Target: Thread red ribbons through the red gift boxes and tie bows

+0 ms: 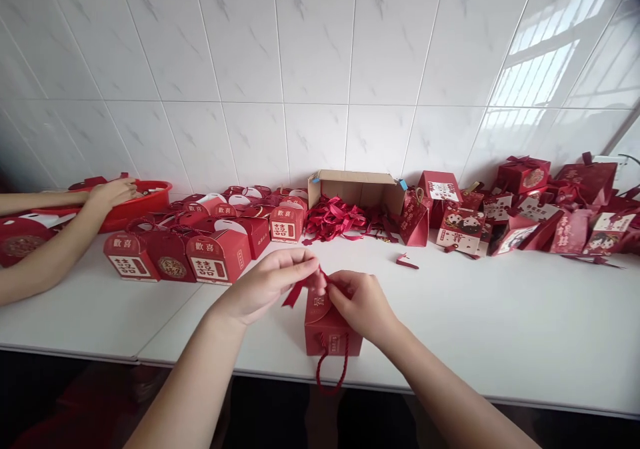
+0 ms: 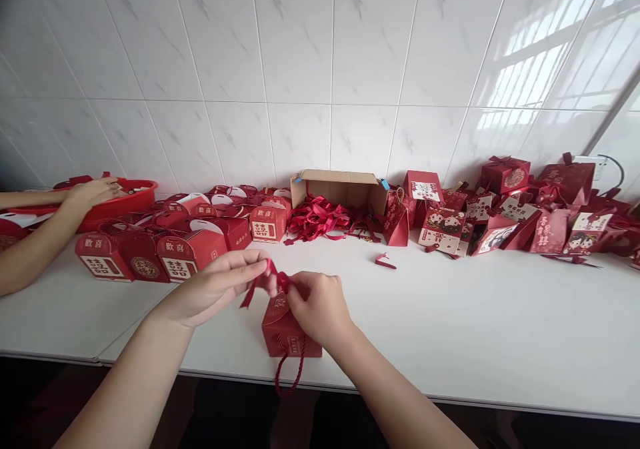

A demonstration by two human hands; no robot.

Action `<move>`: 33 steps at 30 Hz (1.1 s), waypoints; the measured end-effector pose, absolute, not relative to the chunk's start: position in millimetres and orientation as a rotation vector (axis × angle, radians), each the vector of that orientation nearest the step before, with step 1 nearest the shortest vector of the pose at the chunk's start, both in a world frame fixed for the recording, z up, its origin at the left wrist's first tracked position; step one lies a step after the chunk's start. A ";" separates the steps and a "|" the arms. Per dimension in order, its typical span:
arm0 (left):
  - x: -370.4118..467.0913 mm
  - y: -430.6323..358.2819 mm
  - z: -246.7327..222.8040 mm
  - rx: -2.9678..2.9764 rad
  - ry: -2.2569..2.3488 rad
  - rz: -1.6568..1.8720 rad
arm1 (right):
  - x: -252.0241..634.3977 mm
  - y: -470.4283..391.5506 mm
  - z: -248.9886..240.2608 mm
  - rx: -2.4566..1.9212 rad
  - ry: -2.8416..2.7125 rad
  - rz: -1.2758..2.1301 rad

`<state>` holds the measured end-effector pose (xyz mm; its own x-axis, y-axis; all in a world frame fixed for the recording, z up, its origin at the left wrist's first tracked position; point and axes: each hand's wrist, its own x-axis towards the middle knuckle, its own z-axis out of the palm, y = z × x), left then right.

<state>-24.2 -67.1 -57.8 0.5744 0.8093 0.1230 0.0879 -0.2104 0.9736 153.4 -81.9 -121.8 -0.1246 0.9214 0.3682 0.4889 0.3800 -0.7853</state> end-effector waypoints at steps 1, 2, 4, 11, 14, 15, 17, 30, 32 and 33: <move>-16.6 -65.8 -53.8 1.672 0.742 0.807 | 154.4 -82.5 -121.2 -1.221 -1.801 0.602; -9.2 -63.6 -50.6 1.669 0.727 0.820 | 155.7 -83.3 -120.6 -1.205 -1.834 0.597; 3.8 -56.6 -46.7 1.658 0.705 0.829 | 158.5 -84.7 -119.6 -1.185 -1.865 0.631; 3.8 -35.6 -64.3 1.765 0.868 0.941 | 163.6 -80.8 -123.6 -1.147 -1.723 0.849; -10.0 -40.2 -82.2 1.945 1.082 0.927 | 165.6 -79.1 -124.1 -1.101 -1.697 0.909; -13.5 -42.8 -88.1 1.975 1.118 0.901 | 166.1 -79.0 -124.0 -1.092 -1.687 0.918; -17.4 -48.2 -98.7 1.985 1.137 0.903 | 166.4 -79.2 -124.0 -1.095 -1.656 0.943; -2.2 -61.9 -119.6 2.019 1.036 1.134 | 160.8 -81.0 -131.4 -1.105 -1.548 0.757; -1.6 -60.8 -122.6 2.044 1.031 1.143 | 160.7 -82.9 -131.8 -1.137 -1.604 0.665; -1.6 -60.7 -124.0 2.056 1.026 1.147 | 160.9 -84.0 -132.0 -1.158 -1.627 0.626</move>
<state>-1.6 -60.7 -124.0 0.3391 0.8307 0.4415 0.3466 -0.5466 0.7623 160.9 -84.0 -132.0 -0.0399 0.9039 0.4259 0.3856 0.4071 -0.8280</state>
